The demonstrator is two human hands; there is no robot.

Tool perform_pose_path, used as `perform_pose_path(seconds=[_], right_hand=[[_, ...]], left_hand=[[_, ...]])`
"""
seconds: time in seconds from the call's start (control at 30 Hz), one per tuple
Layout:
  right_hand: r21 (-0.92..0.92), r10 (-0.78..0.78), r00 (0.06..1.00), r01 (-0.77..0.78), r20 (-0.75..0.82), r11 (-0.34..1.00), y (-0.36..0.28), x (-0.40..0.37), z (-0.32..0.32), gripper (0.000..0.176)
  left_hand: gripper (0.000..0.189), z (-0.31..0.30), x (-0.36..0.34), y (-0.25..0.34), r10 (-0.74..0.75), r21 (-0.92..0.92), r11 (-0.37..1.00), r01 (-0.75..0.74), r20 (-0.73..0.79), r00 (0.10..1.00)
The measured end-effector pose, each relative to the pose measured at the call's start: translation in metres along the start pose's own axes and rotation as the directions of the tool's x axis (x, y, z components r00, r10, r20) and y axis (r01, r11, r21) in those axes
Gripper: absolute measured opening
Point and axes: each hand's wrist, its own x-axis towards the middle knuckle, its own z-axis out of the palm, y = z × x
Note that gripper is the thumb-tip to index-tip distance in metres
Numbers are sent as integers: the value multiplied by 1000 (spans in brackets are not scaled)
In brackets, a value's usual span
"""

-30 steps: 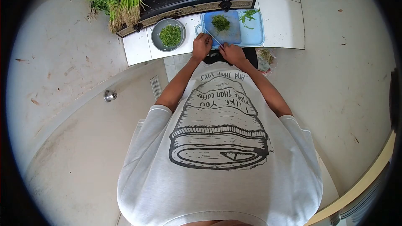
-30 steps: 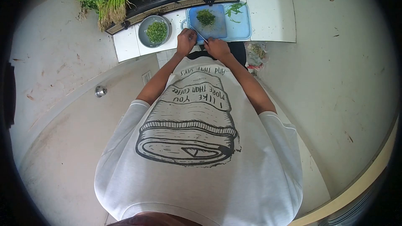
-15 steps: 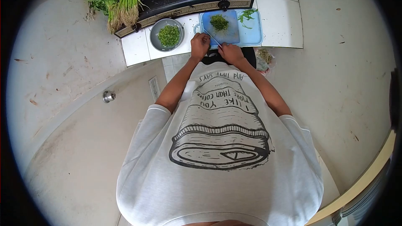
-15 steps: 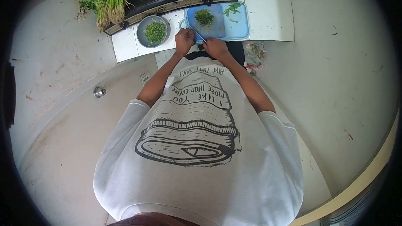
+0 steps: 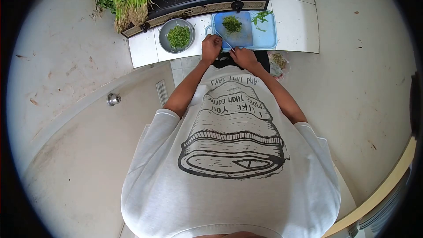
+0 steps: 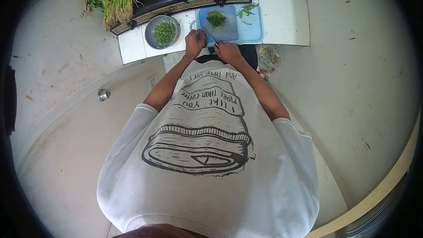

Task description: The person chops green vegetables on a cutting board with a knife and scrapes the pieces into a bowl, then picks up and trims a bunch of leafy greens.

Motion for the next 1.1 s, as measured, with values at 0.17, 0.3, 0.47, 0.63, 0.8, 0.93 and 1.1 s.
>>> perform_pose_path(seconds=[0.17, 0.3, 0.47, 0.63, 0.8, 0.93, 1.1], right_hand=[[11, 39, 997, -40, 63, 999, -4, 11, 0, 46], [11, 70, 997, -71, 26, 997, -5, 9, 1, 46], [-12, 84, 996, -83, 10, 996, -3, 3, -4, 45], [6, 97, 995, -97, 16, 995, -1, -1, -3, 45], [6, -23, 999, 23, -32, 1000, 0, -1, 0, 45], [22, -27, 999, 27, -21, 999, -3, 9, 2, 46], [20, -15, 999, 15, -35, 1000, -3, 13, 6, 45]], left_hand=[[8, -2, 1, 2, 26, -6, 1000, -26, 18, 999], [9, 0, 1, -3, 18, 6, 1000, -18, 3, 1000], [8, -2, 2, 1, -49, -47, 998, 49, 11, 999], [8, -2, 1, 1, -33, -47, 998, 33, -8, 999], [9, -3, 1, 1, -25, -8, 1000, 25, 5, 1000], [8, -1, 2, -2, -6, -30, 1000, 6, 14, 1000], [7, -2, 0, 0, 10, 5, 1000, -10, -13, 1000]])
